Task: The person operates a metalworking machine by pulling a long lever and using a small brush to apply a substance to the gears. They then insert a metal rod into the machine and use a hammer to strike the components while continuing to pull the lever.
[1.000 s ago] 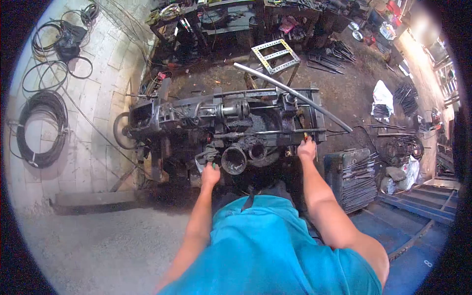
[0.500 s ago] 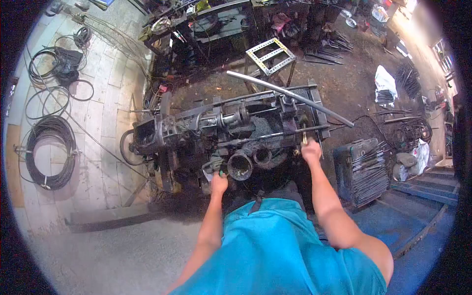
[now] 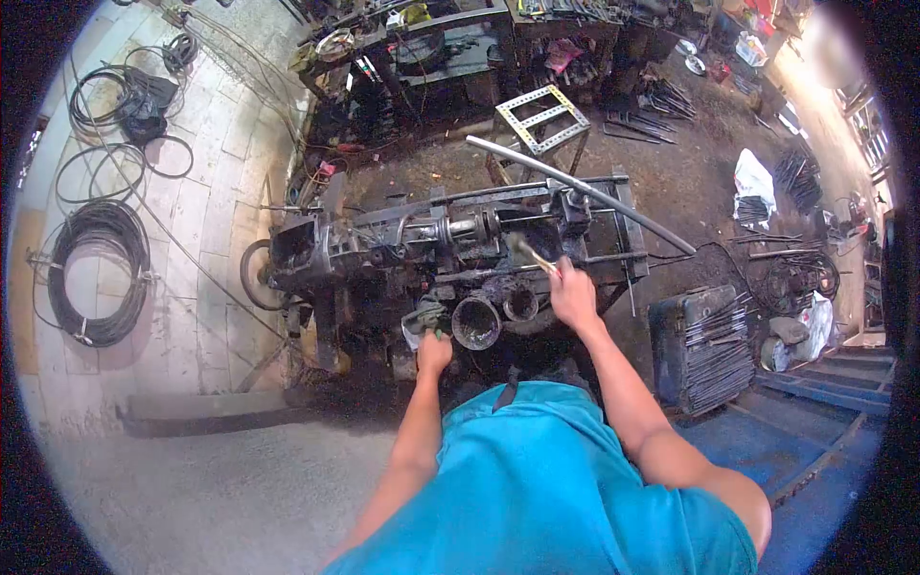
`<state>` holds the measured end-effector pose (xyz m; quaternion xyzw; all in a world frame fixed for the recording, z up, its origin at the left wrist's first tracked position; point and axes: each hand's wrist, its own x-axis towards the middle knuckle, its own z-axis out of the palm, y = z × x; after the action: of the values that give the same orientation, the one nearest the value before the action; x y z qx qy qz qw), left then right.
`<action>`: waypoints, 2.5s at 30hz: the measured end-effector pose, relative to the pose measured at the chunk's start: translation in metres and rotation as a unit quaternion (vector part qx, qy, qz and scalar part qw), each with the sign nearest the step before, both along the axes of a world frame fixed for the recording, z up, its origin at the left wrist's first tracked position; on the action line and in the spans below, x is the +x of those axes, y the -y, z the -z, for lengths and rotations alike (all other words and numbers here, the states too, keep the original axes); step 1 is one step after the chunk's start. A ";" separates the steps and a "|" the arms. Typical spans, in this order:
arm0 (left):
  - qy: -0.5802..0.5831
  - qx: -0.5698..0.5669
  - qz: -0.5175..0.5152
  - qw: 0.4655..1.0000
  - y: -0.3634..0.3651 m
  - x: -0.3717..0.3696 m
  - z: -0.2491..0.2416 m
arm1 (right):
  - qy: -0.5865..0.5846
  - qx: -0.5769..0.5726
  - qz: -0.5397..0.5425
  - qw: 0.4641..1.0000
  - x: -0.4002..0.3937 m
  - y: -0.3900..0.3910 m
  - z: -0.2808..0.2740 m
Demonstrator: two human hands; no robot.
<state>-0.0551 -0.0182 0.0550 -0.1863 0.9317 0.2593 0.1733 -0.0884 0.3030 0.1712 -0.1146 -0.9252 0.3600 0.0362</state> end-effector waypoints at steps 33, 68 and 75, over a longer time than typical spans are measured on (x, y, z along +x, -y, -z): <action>0.044 -0.050 0.073 0.995 -0.001 0.002 -0.034 | 0.069 0.055 -0.022 0.996 -0.093 0.048 -0.013; 0.033 0.068 0.118 0.990 0.035 0.012 0.024 | -0.094 -0.175 0.123 0.972 0.004 -0.024 0.037; 0.080 0.119 -0.003 0.990 0.010 0.007 0.015 | -0.056 -0.288 0.314 0.903 0.140 -0.105 0.246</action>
<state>-0.0483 -0.0286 0.0398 -0.1875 0.8765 0.3536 0.2674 0.0511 0.4076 -0.0753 -0.3841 -0.6940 0.5865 0.1639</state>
